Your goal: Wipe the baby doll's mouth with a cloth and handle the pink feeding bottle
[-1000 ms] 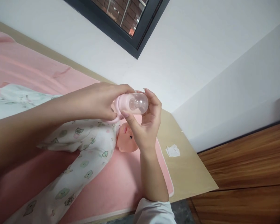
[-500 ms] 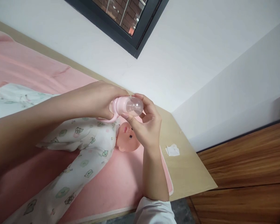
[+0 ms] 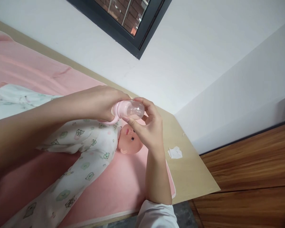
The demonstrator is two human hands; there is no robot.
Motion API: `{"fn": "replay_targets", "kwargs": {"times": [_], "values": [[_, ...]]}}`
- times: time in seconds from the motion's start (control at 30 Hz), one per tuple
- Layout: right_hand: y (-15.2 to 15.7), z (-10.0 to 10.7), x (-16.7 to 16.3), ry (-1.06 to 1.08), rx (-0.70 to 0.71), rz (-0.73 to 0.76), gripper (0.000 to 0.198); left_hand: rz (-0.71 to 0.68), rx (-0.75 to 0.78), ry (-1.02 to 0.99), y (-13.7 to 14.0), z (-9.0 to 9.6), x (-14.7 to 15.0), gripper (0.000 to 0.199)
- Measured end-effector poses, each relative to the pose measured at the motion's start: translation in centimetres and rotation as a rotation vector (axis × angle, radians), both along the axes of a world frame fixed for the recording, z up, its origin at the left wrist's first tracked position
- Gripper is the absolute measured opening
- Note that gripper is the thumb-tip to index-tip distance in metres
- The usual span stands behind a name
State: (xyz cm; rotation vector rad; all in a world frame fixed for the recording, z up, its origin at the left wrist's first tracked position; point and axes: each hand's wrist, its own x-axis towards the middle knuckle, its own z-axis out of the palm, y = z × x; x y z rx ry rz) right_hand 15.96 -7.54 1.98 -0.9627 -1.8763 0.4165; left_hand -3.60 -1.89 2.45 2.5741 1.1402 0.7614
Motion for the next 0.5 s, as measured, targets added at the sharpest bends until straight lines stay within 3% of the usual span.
{"fn": "replay_targets", "kwargs": {"times": [0.13, 0.5], "values": [[0.18, -0.12, -0.01, 0.02, 0.003, -0.005, 0.053, -0.032, -0.048, 0.013, 0.12, 0.14, -0.22, 0.033], [0.33, -0.35, -0.3, 0.037, 0.073, -0.029, 0.054, -0.028, 0.037, -0.019, -0.23, 0.93, -0.35, 0.042]]}}
